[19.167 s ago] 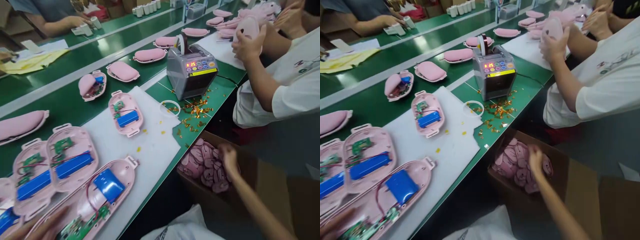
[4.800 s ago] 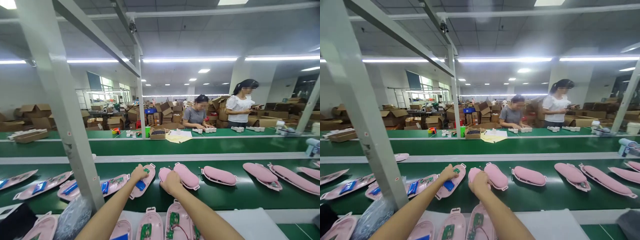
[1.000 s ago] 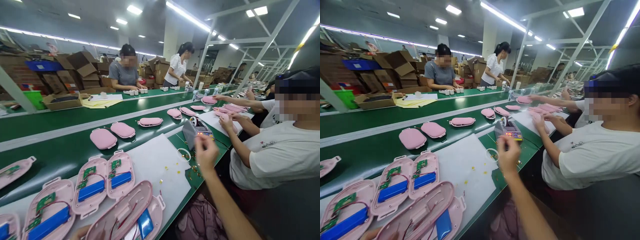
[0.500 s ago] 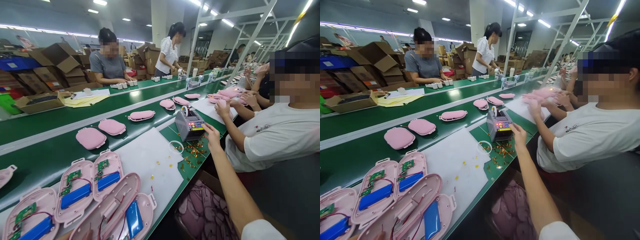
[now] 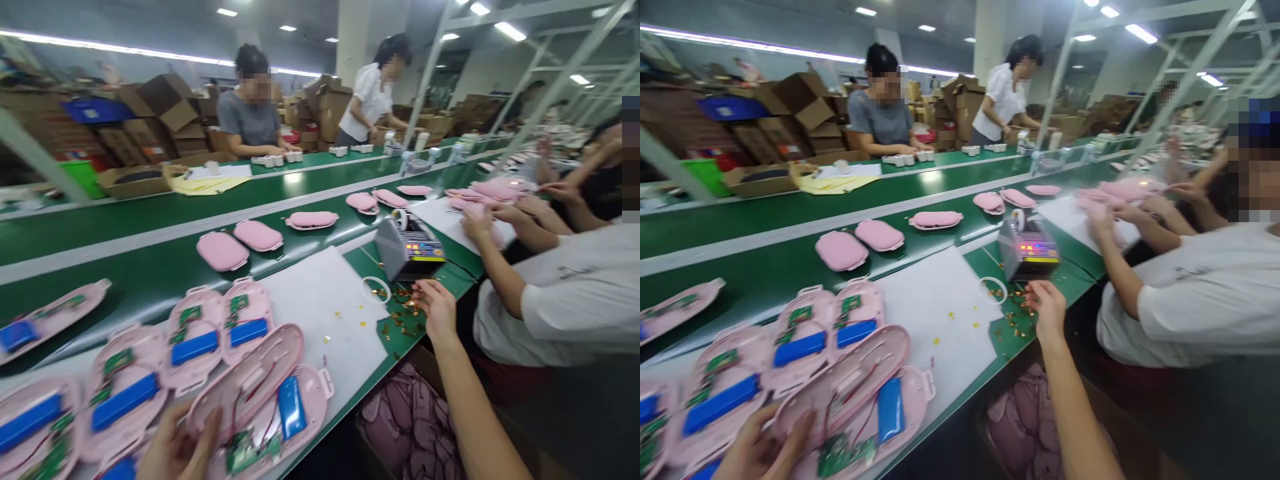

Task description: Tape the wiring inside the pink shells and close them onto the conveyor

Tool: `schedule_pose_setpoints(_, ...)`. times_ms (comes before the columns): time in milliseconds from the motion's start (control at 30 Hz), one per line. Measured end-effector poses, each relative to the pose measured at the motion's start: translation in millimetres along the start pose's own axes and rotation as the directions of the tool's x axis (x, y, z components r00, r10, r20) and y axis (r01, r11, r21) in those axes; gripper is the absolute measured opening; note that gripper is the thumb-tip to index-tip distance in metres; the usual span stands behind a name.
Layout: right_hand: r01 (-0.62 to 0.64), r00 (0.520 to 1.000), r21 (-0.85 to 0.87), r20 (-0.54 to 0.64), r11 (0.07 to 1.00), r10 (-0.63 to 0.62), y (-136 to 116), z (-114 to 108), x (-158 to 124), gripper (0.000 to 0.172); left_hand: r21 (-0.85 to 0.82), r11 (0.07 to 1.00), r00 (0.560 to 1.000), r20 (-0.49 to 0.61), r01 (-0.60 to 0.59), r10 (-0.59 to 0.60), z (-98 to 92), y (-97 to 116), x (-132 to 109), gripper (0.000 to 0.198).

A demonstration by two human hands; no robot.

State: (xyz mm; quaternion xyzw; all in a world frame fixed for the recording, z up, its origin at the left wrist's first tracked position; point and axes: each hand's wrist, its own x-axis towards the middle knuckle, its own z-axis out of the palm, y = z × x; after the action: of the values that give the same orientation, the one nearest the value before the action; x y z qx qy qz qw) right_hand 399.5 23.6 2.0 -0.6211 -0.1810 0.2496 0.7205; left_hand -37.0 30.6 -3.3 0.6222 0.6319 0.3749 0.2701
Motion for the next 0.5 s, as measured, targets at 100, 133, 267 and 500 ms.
schedule_pose_setpoints(100,0.151,0.913,-0.12,0.397,0.981,-0.092,-12,23,-59,0.027,-0.18,0.981,0.992,0.115,0.069,-0.049,-1.3,19,-8,0.042)
schedule_pose_setpoints(133,0.284,0.793,-0.151,0.593,0.947,-0.143,-19,39,-78,0.025,-0.229,0.969,0.986,0.154,0.094,-0.059,-1.3,22,-9,0.041)
schedule_pose_setpoints(267,0.81,0.028,0.091,0.981,0.58,-0.192,-48,122,-142,0.023,-0.45,0.877,0.957,0.288,0.171,-0.039,0.3,24,-7,0.036)
schedule_pose_setpoints(500,0.939,-0.341,0.341,0.94,-0.044,-0.008,-20,186,-174,0.019,-0.604,0.772,0.942,0.334,0.2,0.018,8.8,18,-16,0.038)
